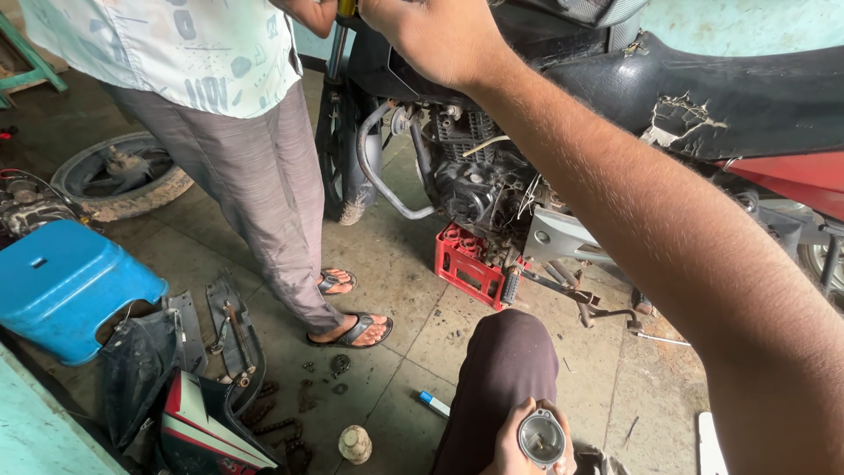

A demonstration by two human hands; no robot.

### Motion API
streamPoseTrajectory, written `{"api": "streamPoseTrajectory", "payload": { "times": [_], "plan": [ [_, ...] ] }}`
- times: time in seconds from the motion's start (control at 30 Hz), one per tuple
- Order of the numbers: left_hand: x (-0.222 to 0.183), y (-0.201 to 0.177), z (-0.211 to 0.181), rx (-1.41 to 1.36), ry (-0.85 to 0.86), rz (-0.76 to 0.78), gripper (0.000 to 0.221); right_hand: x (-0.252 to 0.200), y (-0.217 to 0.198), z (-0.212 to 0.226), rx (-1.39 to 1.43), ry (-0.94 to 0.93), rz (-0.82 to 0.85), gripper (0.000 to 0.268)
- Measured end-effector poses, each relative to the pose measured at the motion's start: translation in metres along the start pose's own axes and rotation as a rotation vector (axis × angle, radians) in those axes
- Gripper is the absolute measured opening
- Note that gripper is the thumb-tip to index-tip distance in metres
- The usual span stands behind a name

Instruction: Assembling and inspecting a motorcycle carburetor component.

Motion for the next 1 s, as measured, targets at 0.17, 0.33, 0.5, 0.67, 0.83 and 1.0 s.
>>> {"api": "streamPoseTrajectory", "payload": {
  "times": [0.17,0.33,0.5,0.67,0.83,1.0],
  "plan": [
    [-0.001,0.001,-0.001,0.025,0.004,-0.038,0.052,-0.002,0.000,0.002,-0.014,-0.028,-0.013,0.014],
    [-0.001,-0.004,0.000,0.024,-0.011,-0.048,0.053,-0.008,0.000,-0.008,-0.059,-0.027,-0.029,0.014],
    [-0.003,0.002,-0.001,0.039,0.000,-0.032,0.052,-0.010,0.000,-0.006,0.032,0.026,-0.040,0.016],
    [-0.002,0.000,-0.001,0.065,-0.003,-0.057,0.051,-0.015,0.001,-0.010,0.118,0.108,-0.056,0.016],
    [-0.003,0.004,-0.001,0.021,0.003,0.011,0.053,-0.020,0.000,-0.016,0.241,0.275,-0.071,0.013],
    [-0.002,-0.001,-0.001,0.038,-0.004,0.006,0.053,-0.023,0.003,-0.025,0.284,0.226,-0.064,0.010]
  ]
}}
Point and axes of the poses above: each hand's wrist, its own x-axis towards the middle knuckle, its own y-axis out of the palm, z = x × y, the point moved 9 cm from there along x, towards the middle knuckle, and after that the axes turned 15 degrees about -z, right-handed, at the moved point
